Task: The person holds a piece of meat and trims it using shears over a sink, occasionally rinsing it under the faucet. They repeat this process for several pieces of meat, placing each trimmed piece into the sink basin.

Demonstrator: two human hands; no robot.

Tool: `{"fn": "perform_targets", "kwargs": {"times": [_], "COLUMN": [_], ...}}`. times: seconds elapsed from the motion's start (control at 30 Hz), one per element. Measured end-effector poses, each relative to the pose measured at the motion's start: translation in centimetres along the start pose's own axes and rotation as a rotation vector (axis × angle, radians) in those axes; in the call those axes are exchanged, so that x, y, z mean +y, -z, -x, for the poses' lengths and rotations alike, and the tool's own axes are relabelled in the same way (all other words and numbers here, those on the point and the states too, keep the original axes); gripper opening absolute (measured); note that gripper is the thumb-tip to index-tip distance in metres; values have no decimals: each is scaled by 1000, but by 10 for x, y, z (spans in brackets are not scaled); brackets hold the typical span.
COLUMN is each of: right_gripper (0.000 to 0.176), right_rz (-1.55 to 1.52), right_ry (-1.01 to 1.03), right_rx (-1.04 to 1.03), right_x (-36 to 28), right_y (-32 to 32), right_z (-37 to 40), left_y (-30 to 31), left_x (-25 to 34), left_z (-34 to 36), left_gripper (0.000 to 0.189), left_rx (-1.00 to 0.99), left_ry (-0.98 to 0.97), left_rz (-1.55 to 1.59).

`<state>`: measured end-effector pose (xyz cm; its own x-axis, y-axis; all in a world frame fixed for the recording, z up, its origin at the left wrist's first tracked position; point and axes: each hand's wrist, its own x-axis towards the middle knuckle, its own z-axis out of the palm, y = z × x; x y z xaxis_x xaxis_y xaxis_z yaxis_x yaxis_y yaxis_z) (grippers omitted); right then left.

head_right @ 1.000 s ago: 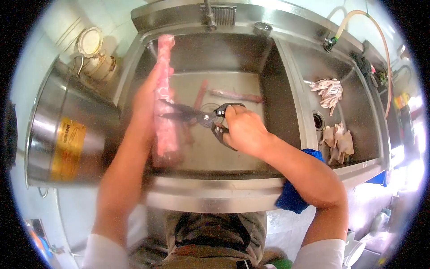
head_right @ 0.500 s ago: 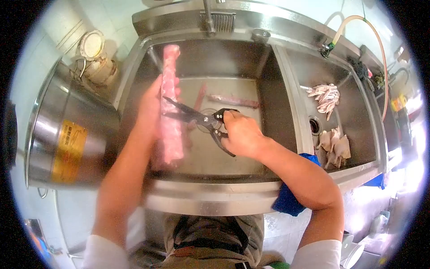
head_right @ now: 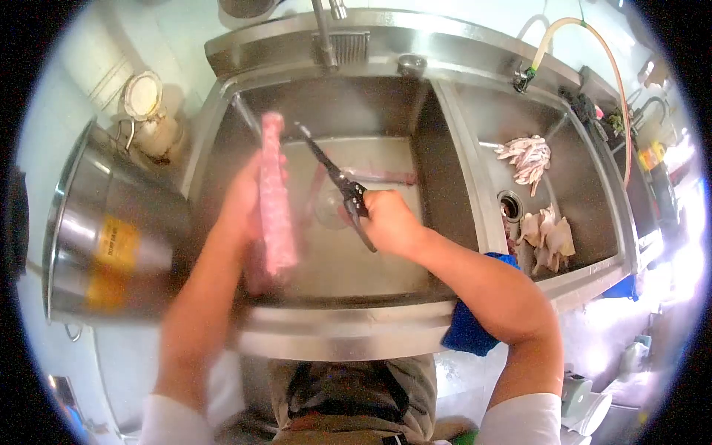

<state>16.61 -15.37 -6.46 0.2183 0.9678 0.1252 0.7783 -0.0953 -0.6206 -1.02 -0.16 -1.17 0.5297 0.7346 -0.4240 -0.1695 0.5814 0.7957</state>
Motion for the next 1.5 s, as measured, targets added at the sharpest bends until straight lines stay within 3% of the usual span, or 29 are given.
{"fn": "perform_targets", "kwargs": {"times": [0.17,0.27,0.3,0.4,0.43,0.53,0.7,0.9,1.07,1.27,1.5], "right_gripper": [38,39,39,40,40,33,27,30,26,24,24], "right_rz": [-301,-275,-256,-249,-277,-126,110,267,364,416,525], "right_ry": [-159,-202,-201,-199,-205,-125,18,107,260,327,190], "right_rx": [-10,-34,-38,-45,-49,-3,-90,-21,162,270,59], "right_x": [9,12,17,31,30,34,18,-1,11,6,7], "right_y": [3,11,11,7,6,2,5,13,9,9,4], "right_z": [-6,-8,-9,-12,-12,-10,5,10,5,3,4], "left_y": [0,-1,11,16,-7,-8,9,-15,2,-13,-17], "left_x": [0,-16,-18,-15,-7,-9,-16,4,0,1,-1], "left_z": [-7,3,-8,-20,-2,13,-6,28,13,22,27], "left_gripper": [43,39,41,40,35,37,41,42,38,25,25], "left_rx": [-126,-271,-382,-381,-204,-134,-276,-137,-302,-173,-195], "left_ry": [81,185,320,263,156,101,102,4,-57,-31,-1], "left_rz": [118,27,32,10,16,-83,134,45,205,269,342]}}
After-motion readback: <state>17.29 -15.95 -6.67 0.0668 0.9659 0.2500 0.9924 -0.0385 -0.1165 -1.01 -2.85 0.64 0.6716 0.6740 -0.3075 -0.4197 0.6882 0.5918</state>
